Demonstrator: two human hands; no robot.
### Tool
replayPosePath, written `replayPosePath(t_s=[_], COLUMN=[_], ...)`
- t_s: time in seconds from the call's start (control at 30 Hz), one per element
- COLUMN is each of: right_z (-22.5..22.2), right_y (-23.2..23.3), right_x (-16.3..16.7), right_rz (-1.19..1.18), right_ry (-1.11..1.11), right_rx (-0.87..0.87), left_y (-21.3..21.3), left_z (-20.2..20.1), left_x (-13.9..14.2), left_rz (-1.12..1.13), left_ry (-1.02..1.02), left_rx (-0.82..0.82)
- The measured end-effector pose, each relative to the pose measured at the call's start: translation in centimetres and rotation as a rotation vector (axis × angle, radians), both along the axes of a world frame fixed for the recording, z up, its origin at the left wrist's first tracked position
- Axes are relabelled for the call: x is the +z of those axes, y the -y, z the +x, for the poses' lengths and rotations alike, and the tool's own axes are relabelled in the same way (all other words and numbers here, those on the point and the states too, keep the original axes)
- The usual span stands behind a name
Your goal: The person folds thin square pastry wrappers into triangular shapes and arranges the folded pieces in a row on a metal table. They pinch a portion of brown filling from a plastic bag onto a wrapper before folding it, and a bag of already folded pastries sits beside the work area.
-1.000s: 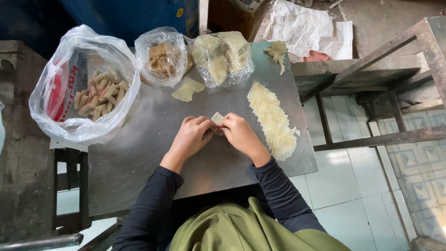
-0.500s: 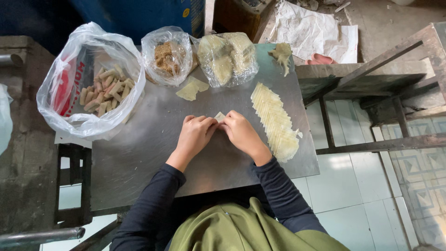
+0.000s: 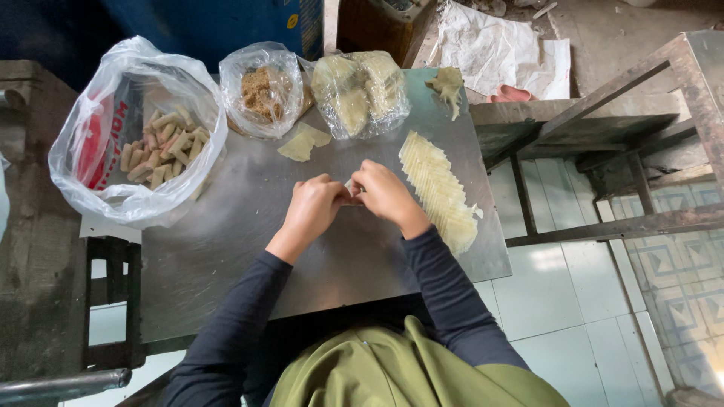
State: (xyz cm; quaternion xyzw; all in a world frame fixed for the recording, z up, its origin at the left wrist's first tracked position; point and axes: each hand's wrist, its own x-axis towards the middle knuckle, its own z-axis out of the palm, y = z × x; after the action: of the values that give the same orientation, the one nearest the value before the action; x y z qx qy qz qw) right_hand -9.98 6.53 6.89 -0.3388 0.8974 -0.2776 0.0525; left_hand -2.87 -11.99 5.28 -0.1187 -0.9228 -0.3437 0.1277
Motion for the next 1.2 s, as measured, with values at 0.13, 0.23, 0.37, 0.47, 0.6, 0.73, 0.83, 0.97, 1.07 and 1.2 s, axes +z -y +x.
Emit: replayPosePath(t_s=[0.13, 0.23, 0.37, 0.47, 0.6, 0.73, 0.83, 0.97, 1.07, 1.2], right_z=[2.9, 4.4, 4.3, 2.9, 3.1, 3.5, 3.9, 3.7, 3.1, 2.8], right_y=[-1.6, -1.2, -0.6, -0.6, -0.9, -1.8, -0.8, 0.1, -0.2, -1.2], right_x=[-0.9, -2.2, -3.0, -2.8, -2.5, -2.5, -3.2, -3.7, -3.4, -2.8], right_rz=[-0.19, -0.142, -0.171, -0.212, -0.173, -0.181, -0.119, -0.222, -0.251, -0.199], right_ry=[-0.118, -0.349, -0.271, -0.083, -0.136, -0.228, -0.361, -0.273, -0.225, -0.314], right_rx=[0.012, -0.074, -0.268, -0.399, -0.318, -0.167, -0.28, -0.418, -0.382, -0.246], left_y=[0.5, 0.1, -0.8, -0.8, -0.6, -0.3, -1.6, -2.4, -2.0, -1.7], left_z=[0.8, 0.7, 0.5, -0.4, 0.1, 0.7, 0.7, 0.0, 0.0, 0.3], left_x=[-0.7, -1.0, -0.8, -0.3, -0.3, -1.1, -1.8, -2.2, -2.2, -2.0], left_rz=[-0.065, -0.224, -0.173, 0.054, -0.017, -0.147, -0.194, -0.003, 0.015, -0.176], left_ry=[-0.134, -0.206, -0.11, 0.256, -0.042, -0.178, -0.26, -0.016, -0.069, -0.247], left_rx=[-0.127, -0.065, 0.117, 0.254, 0.154, 0.041, 0.2, 0.388, 0.355, 0.265])
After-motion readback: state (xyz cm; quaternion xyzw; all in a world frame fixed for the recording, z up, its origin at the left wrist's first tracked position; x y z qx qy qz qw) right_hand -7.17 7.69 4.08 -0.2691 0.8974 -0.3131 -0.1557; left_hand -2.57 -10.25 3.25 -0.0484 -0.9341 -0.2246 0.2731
